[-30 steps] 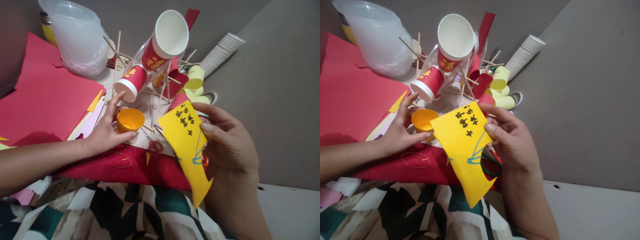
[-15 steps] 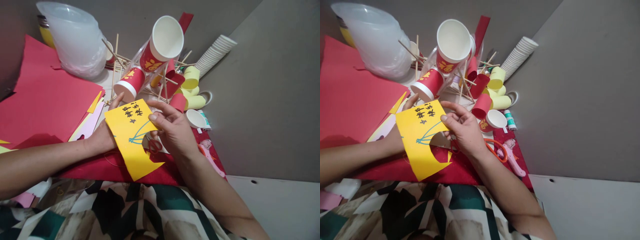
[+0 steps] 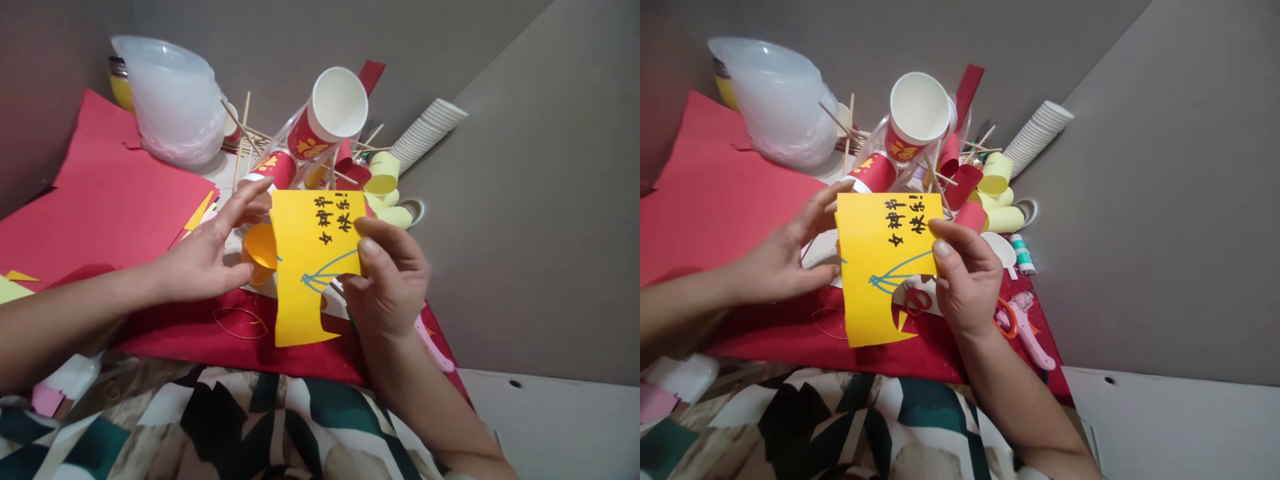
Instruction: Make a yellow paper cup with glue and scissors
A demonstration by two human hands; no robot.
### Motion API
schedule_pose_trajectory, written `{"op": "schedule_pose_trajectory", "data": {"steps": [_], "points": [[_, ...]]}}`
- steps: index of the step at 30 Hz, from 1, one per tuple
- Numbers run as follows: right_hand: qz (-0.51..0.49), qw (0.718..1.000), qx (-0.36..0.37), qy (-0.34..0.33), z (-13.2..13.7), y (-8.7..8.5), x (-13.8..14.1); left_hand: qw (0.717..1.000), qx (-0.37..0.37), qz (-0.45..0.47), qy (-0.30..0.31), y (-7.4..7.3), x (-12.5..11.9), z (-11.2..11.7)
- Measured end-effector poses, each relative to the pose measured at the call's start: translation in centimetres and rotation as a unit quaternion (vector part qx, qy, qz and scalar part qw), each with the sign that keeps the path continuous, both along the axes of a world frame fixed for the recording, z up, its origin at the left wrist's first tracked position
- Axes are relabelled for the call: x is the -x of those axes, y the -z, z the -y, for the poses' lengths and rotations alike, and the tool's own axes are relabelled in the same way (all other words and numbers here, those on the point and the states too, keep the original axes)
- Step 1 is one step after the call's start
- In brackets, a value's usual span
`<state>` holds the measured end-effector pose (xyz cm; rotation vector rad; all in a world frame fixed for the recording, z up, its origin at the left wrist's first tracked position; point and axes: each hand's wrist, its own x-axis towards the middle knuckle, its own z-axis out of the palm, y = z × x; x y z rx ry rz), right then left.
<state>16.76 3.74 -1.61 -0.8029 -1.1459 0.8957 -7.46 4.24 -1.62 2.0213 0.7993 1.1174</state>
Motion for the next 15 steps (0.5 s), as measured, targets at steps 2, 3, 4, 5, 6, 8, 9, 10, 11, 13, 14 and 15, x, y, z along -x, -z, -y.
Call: {"op": "schedule_pose_trajectory", "data": {"steps": [2, 3, 4, 5, 6, 8, 9, 10, 11, 13, 14, 15], "points": [[0.021, 0.999, -0.039, 0.027, 0.4, 0.4, -0.1, 1.000, 0.008, 0.011, 0.011, -1.4, 0.5, 0.3], [0.030, 0.997, -0.058, 0.035, 0.5, 0.6, -0.2, 0.999, 0.017, 0.026, 0.014, -2.0, 0.6, 0.5], [0.038, 0.996, -0.075, 0.037, 0.5, 0.8, -0.3, 0.998, 0.029, 0.050, 0.016, -2.5, 0.8, 0.6], [0.047, 0.994, -0.090, 0.035, 0.6, 1.0, -0.4, 0.995, 0.046, 0.084, 0.014, -2.9, 0.8, 0.7], [0.058, 0.993, -0.103, 0.028, 0.6, 1.1, -0.5, 0.990, 0.067, 0.127, 0.009, -3.2, 0.8, 0.8], [0.085, 0.990, -0.116, 0.010, 0.7, 1.2, -0.5, 0.969, 0.118, 0.217, -0.011, -3.6, 0.7, 0.8], [0.098, 0.988, -0.119, 0.000, 0.8, 1.2, -0.4, 0.957, 0.150, 0.247, -0.021, -3.7, 0.6, 0.9], [0.108, 0.986, -0.125, -0.012, 0.9, 1.1, -0.3, 0.948, 0.180, 0.262, -0.028, -3.8, 0.4, 1.0], [0.118, 0.984, -0.130, -0.026, 1.1, 1.0, -0.2, 0.941, 0.210, 0.264, -0.027, -3.9, 0.2, 1.2], [0.135, 0.980, -0.137, -0.049, 1.5, 0.8, 0.0, 0.931, 0.275, 0.238, 0.001, -4.0, -0.1, 1.6], [0.144, 0.979, -0.133, -0.058, 1.7, 0.8, 0.1, 0.926, 0.305, 0.221, 0.025, -4.0, -0.3, 1.9], [0.153, 0.978, -0.123, -0.066, 1.8, 0.7, 0.2, 0.920, 0.332, 0.205, 0.047, -4.0, -0.5, 2.2]]}}
